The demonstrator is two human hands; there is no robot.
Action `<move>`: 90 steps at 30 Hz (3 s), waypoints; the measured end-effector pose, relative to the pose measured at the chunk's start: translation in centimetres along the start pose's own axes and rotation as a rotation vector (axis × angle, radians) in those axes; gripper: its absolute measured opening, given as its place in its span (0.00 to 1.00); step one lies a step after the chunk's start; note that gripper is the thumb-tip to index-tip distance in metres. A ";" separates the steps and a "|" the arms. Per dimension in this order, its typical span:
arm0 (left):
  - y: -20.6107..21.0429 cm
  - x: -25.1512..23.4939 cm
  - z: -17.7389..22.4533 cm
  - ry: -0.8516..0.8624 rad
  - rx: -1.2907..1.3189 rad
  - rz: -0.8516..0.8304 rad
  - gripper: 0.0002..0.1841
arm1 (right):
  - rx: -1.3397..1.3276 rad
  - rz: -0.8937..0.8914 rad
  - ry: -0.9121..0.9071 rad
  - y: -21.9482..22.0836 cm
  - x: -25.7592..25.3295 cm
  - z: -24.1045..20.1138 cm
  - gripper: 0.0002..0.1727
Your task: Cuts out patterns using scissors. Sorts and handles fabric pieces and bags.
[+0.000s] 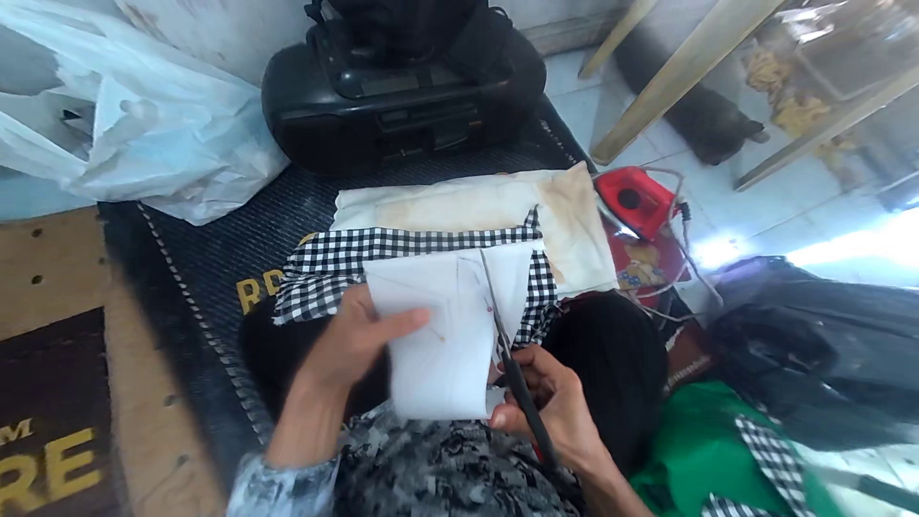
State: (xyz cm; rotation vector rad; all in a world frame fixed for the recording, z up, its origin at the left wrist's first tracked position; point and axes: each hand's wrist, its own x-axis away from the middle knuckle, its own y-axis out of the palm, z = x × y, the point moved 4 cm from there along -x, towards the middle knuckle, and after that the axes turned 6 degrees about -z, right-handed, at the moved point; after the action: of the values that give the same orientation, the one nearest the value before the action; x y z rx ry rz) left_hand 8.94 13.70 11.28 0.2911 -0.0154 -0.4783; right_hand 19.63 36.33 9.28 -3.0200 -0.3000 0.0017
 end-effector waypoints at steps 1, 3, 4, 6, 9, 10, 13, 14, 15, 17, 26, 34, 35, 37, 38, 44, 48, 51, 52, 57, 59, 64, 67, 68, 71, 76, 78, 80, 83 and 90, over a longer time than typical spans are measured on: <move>-0.1 -0.3 0.4 -0.018 0.036 0.002 0.06 | 0.005 0.000 0.000 0.0 0.0 0.0 0.35; -0.5 -1.1 1.3 -0.056 0.054 0.010 0.08 | 0.007 -0.003 0.001 0.0 0.1 0.0 0.35; -1.0 -1.7 1.7 -0.070 0.028 -0.015 0.10 | 0.006 -0.007 0.000 0.0 0.2 0.0 0.35; -1.8 -3.0 2.6 -0.079 -0.093 -0.101 0.11 | -0.002 -0.015 -0.004 0.1 0.3 0.0 0.36; -1.7 -4.6 4.6 -0.066 -0.368 -0.245 0.04 | -0.005 -0.015 -0.005 0.2 0.5 0.0 0.36; -1.4 -5.0 5.2 -0.065 -0.474 -0.276 0.03 | -0.003 -0.012 -0.002 0.1 0.5 0.0 0.36; -0.7 -5.6 6.3 -0.070 -0.637 -0.320 0.04 | 0.002 0.003 0.011 0.0 0.5 -0.1 0.37; -0.6 -5.6 6.3 -0.067 -0.633 -0.329 0.04 | -0.005 0.006 0.018 0.1 0.5 0.0 0.37; -0.6 -5.6 6.2 -0.058 -0.617 -0.335 0.04 | -0.015 0.007 0.024 0.1 0.5 0.0 0.37; -0.6 -5.4 5.6 -0.045 -0.567 -0.338 0.03 | -0.040 0.002 0.027 0.2 0.5 0.1 0.37; -0.9 -5.1 4.8 -0.119 -0.536 -0.353 0.02 | -0.020 -0.011 0.022 0.1 0.4 0.4 0.37; 0.5 -5.8 7.4 -0.103 -0.996 -0.331 0.13 | -0.023 -0.013 0.016 0.3 0.4 0.4 0.38; 0.8 -6.0 7.6 -0.079 -1.026 -0.330 0.14 | -0.032 -0.017 0.017 0.4 0.4 0.4 0.37; 1.4 -6.2 7.8 -0.024 -1.057 -0.343 0.12 | -0.038 -0.022 0.017 0.5 0.4 0.3 0.37; 1.6 -6.3 7.7 -0.002 -1.068 -0.351 0.10 | -0.043 -0.025 0.015 0.5 0.4 0.3 0.37; 1.4 -7.0 6.7 -0.016 -0.969 -0.440 0.07 | -0.044 -0.029 0.034 0.3 0.4 0.3 0.37; 1.1 -7.1 6.4 -0.045 -0.918 -0.459 0.06 | -0.058 -0.033 0.021 0.5 0.4 0.5 0.37; 0.8 -7.1 6.2 -0.066 -0.881 -0.469 0.07 | -0.065 -0.029 0.019 0.6 0.4 0.6 0.37; 0.8 -7.1 6.1 -0.072 -0.868 -0.472 0.07 | -0.064 -0.027 0.019 0.7 0.4 0.6 0.36; 0.6 -7.1 5.9 -0.090 -0.846 -0.487 0.08 | -0.044 -0.025 0.015 0.7 0.5 0.6 0.34; 0.5 -7.1 5.8 -0.092 -0.832 -0.497 0.08 | -0.041 -0.025 0.017 0.8 0.5 0.6 0.33; 0.3 -7.0 5.7 -0.095 -0.820 -0.507 0.08 | -0.026 -0.025 0.035 0.9 0.7 0.6 0.30; 0.2 -6.9 5.6 -0.135 -0.806 -0.505 0.07 | -0.031 -0.053 0.059 0.8 0.7 0.6 0.32; 0.1 -6.9 5.6 -0.134 -0.801 -0.510 0.07 | -0.040 -0.062 0.066 0.9 0.6 0.6 0.33; 0.3 -6.8 5.6 -0.135 -0.782 -0.529 0.07 | -0.057 -0.077 0.073 0.9 0.3 0.5 0.37; 0.2 -6.7 5.5 -0.124 -0.783 -0.534 0.07 | -0.059 -0.072 0.061 1.0 0.1 0.5 0.37; 0.2 -6.7 5.5 -0.128 -0.775 -0.537 0.07 | -0.059 -0.067 0.061 1.0 0.2 0.6 0.37; 0.2 -6.7 5.3 -0.127 -0.773 -0.542 0.07 | -0.054 -0.062 0.064 1.0 0.3 0.6 0.36; 0.3 -6.7 5.2 -0.134 -0.782 -0.543 0.07 | -0.051 -0.059 0.065 0.9 0.4 0.7 0.36; 0.5 -6.7 4.7 -0.192 -0.727 -0.532 0.07 | -0.102 -0.071 0.087 1.0 0.4 0.9 0.39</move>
State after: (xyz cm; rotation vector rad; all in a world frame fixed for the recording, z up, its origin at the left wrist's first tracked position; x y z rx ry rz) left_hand 2.76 15.86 16.31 -0.4806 0.0506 -0.9990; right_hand 20.23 35.50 8.28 -3.0969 -0.4103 -0.1548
